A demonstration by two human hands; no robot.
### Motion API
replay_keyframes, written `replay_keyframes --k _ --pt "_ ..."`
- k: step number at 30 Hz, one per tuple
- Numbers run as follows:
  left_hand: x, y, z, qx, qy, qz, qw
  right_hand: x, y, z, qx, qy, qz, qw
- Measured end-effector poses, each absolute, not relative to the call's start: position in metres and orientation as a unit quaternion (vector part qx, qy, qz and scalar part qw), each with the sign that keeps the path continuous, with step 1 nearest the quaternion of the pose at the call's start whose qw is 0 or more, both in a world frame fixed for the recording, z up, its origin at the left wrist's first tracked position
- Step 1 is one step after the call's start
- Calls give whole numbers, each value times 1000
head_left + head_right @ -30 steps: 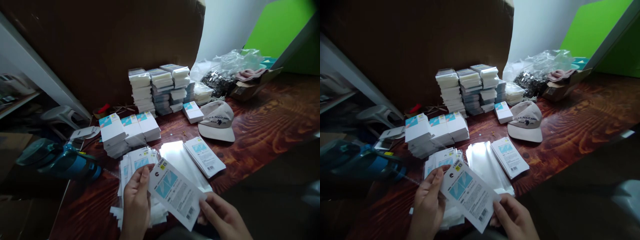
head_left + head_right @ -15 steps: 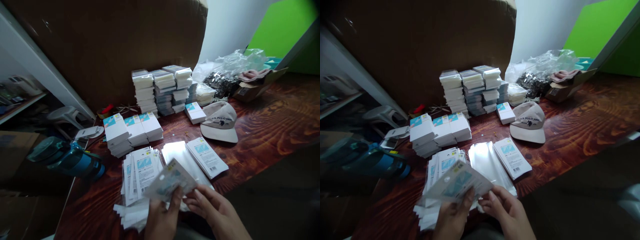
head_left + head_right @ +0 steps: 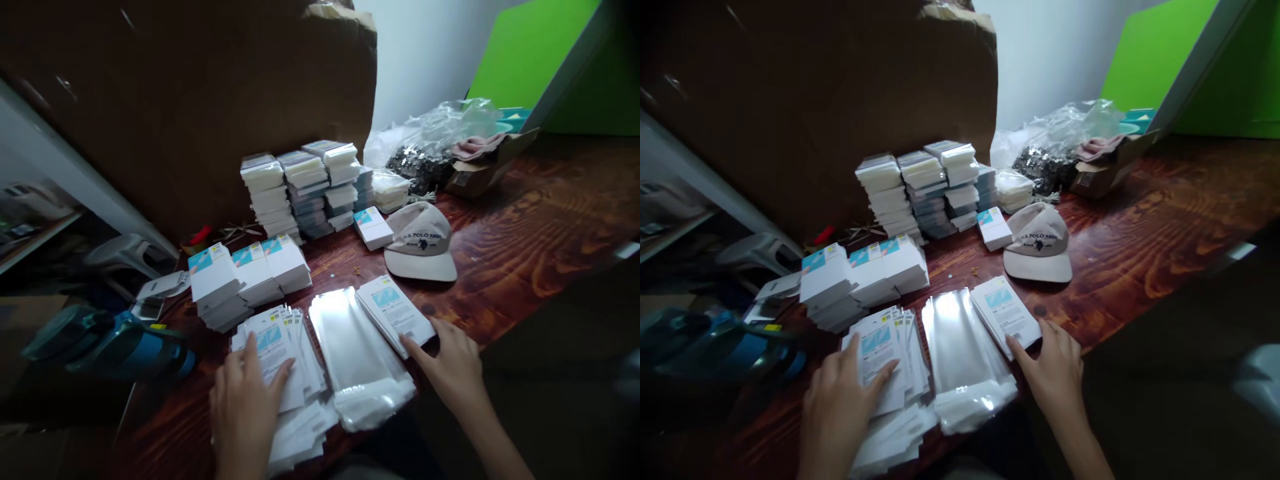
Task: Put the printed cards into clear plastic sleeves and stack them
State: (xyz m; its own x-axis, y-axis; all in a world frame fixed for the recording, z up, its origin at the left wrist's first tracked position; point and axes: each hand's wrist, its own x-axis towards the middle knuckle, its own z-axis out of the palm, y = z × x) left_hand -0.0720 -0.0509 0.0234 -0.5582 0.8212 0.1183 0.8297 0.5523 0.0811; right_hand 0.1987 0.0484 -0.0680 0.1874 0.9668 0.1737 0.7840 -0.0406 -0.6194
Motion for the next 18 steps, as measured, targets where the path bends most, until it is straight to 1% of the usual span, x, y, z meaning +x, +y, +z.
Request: replay_keyframes --k 2,5,7,10,13,16,18 --pt "-52 -35 16 -558 -824 -91 34 197 47 -65 -705 -607 157 331" --pt "-27 -11 3 -645 -761 -61 -21 196 45 -56 -709 -575 173 369" --pt "-19 -1 -4 -656 -753 -26 -49 198 43 -49 -706 -556 205 387" --pt "-14 5 -7 -647 -761 -7 -55 201 42 -42 -698 -538 265 392" --pt "-12 4 -6 -638 -768 -4 -49 203 46 -41 -701 -528 274 392" --pt "-10 3 -5 -626 -777 -37 -52 201 52 -43 -704 -530 242 406" --pt "-9 2 -4 -612 -779 -117 -74 200 55 -43 -702 -527 232 418"
